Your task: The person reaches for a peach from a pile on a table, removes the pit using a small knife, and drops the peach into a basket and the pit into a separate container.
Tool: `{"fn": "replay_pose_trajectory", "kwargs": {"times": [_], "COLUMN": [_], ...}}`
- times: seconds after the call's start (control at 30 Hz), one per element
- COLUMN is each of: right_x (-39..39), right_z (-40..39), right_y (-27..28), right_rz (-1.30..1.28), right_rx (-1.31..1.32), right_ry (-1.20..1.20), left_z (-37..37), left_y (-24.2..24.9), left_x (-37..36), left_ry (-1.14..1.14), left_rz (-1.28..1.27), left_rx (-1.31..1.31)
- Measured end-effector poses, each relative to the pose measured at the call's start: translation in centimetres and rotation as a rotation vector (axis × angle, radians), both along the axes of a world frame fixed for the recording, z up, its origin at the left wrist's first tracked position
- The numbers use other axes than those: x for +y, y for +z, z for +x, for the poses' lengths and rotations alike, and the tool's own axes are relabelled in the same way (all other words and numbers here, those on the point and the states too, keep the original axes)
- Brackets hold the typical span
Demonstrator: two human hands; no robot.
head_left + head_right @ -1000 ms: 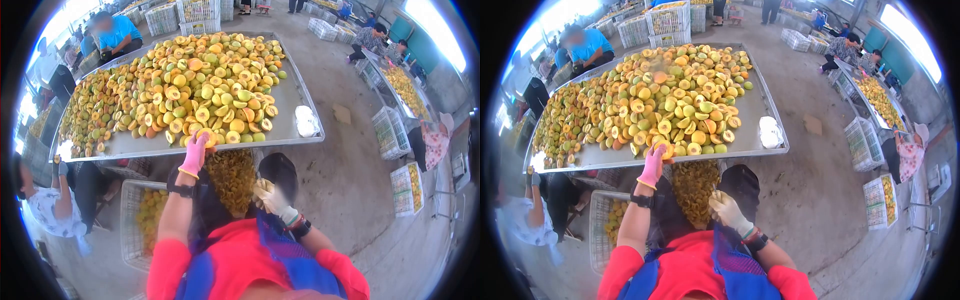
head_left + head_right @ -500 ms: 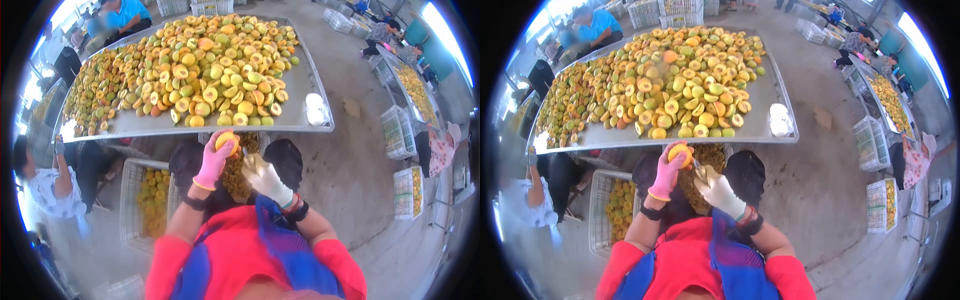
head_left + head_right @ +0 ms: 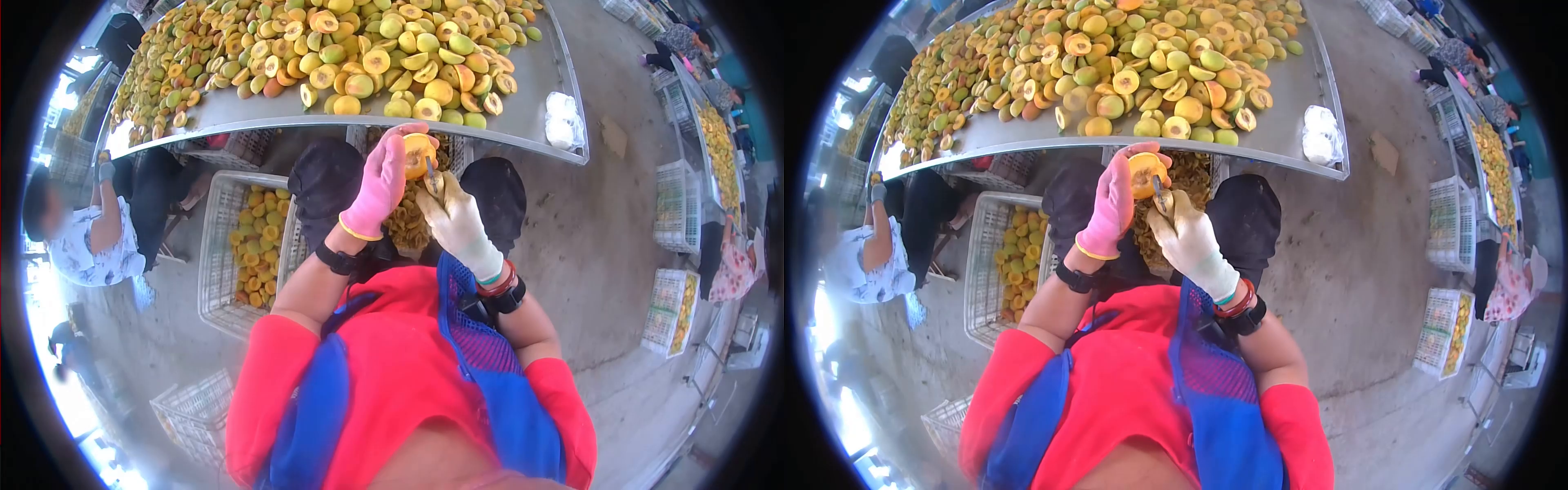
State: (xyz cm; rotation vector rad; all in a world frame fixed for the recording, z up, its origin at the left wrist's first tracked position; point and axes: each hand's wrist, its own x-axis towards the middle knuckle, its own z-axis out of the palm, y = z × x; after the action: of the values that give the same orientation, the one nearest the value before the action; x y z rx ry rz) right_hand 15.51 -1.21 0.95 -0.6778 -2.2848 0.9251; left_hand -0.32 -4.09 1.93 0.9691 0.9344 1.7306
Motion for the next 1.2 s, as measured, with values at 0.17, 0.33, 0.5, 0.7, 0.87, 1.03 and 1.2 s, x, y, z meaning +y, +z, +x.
{"fn": "replay_pose_trajectory", "kwargs": {"times": [0.17, 0.33, 0.5, 0.7, 0.87, 1.03, 1.2], "right_x": [-0.2, -0.6, -0.6, -0.7, -0.4, -0.7, -1.1], "right_z": [-0.5, -0.8, -0.9, -1.4, -1.2, -1.5, 0.2], "right_y": [0.8, 0.8, 1.0, 1.5, 1.1, 0.5, 5.0], "right_rz": [0.04, -0.364, -0.388, -0.586, -0.483, -0.3, -1.212], "right_rx": [0.071, 0.156, 0.205, 0.298, 0.231, 0.365, 0.215], "right_ry": [-0.055, -0.113, -0.117, -0.131, -0.113, -0.08, 0.078], "left_z": [1.1, 1.4, 1.9, 2.4, 1.8, 1.5, 1.5], "left_y": [-0.1, -0.4, -0.7, 0.8, -0.3, 0.4, 0.5], "left_x": [-0.1, 0.0, 0.2, 0.6, 0.6, 0.2, -0.3], "left_ry": [0.036, 0.099, 0.124, 0.166, 0.213, 0.069, 0.074], "left_rz": [0.043, 0.042, 0.063, 0.184, 0.237, 0.059, 0.0], "left_rx": [0.035, 0.165, 0.12, 0.155, 0.268, 0.14, 0.163]}}
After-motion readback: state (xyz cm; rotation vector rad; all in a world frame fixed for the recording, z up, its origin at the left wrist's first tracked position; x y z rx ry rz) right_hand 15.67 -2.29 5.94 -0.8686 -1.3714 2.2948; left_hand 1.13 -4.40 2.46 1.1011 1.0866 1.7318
